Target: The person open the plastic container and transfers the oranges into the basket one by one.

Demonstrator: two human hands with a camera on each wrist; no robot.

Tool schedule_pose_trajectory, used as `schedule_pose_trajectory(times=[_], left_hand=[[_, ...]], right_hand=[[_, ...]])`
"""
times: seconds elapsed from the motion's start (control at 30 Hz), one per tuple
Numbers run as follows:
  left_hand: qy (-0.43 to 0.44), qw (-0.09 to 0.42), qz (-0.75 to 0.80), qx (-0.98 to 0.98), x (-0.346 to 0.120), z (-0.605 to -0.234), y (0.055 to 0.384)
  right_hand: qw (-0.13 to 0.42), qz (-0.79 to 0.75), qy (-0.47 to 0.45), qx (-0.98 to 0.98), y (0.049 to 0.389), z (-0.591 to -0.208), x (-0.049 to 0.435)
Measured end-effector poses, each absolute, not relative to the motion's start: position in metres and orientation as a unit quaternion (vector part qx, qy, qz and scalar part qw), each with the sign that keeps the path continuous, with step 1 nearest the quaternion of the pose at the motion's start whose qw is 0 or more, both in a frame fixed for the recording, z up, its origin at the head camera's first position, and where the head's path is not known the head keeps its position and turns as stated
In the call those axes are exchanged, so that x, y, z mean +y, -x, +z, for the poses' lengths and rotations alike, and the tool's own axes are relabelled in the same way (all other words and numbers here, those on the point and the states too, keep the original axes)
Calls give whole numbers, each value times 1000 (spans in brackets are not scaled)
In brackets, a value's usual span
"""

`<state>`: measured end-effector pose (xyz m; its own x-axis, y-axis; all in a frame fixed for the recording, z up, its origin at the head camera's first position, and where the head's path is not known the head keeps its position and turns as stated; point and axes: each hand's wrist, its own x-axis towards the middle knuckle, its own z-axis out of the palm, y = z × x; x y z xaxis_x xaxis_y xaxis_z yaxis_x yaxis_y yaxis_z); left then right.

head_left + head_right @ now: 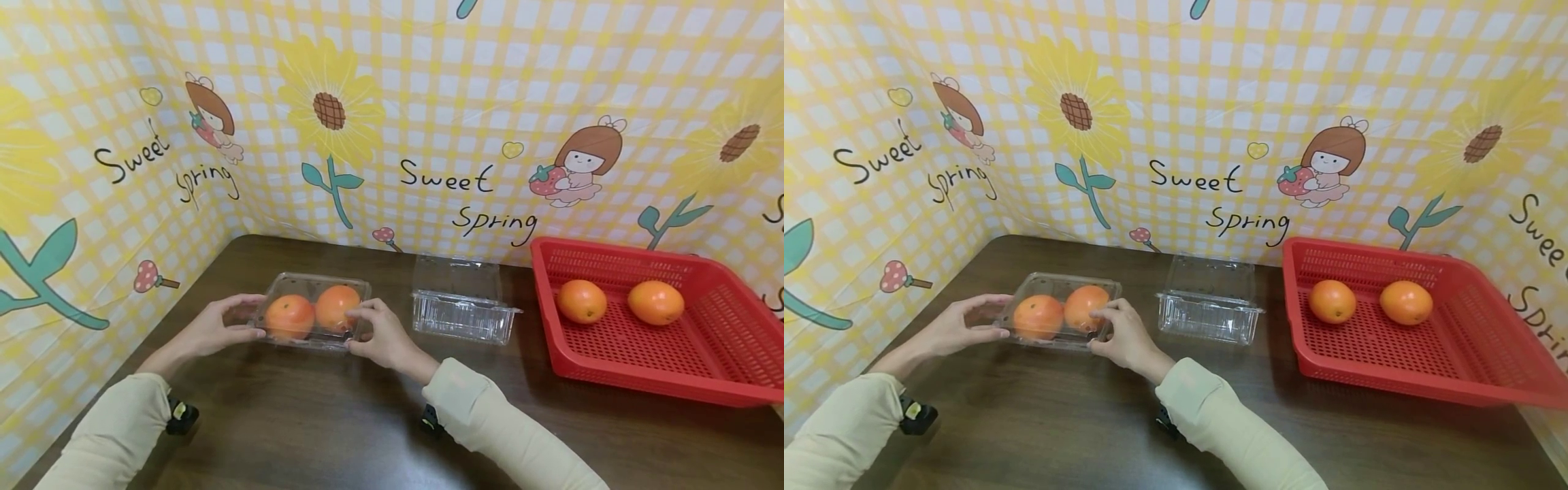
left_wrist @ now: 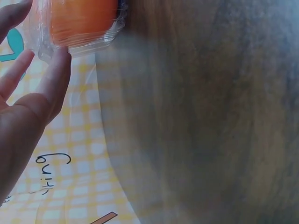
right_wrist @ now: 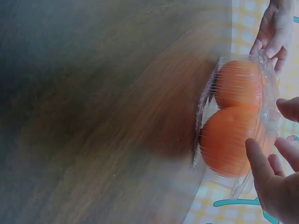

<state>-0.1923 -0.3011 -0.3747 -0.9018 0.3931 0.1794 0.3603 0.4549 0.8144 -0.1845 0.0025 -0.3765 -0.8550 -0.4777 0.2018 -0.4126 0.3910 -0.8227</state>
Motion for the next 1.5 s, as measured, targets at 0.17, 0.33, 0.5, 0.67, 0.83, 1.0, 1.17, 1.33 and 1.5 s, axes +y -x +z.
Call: schedule_pose_trajectory(times=[0.17,0.33,0.5,0.67,0.83,1.0,1.17,1.33,1.5], left_hand=[[-208,12,481,852,-301,-378,191],[-201,-6,474,857,-299,-380,189],[-210,-13,466,860,-297,-380,190],[-213,-4,463,860,-296,-380,191],[-225,6,475,851,-298,-379,192],[-241,15,475,847,-300,-377,195],[-248,28,466,849,-302,-377,197],[-246,32,465,850,-302,-378,197],[-238,28,445,863,-302,-379,197]], right_hand=[[47,-471,280,835,185,-377,3],[52,-477,286,830,186,-378,4],[52,-481,291,825,187,-380,4],[50,-483,294,824,188,-381,5],[46,-481,291,826,189,-382,5],[39,-475,294,829,190,-383,4],[38,-468,292,833,189,-384,2],[37,-467,286,836,189,-385,1],[32,-465,287,837,191,-387,1]])
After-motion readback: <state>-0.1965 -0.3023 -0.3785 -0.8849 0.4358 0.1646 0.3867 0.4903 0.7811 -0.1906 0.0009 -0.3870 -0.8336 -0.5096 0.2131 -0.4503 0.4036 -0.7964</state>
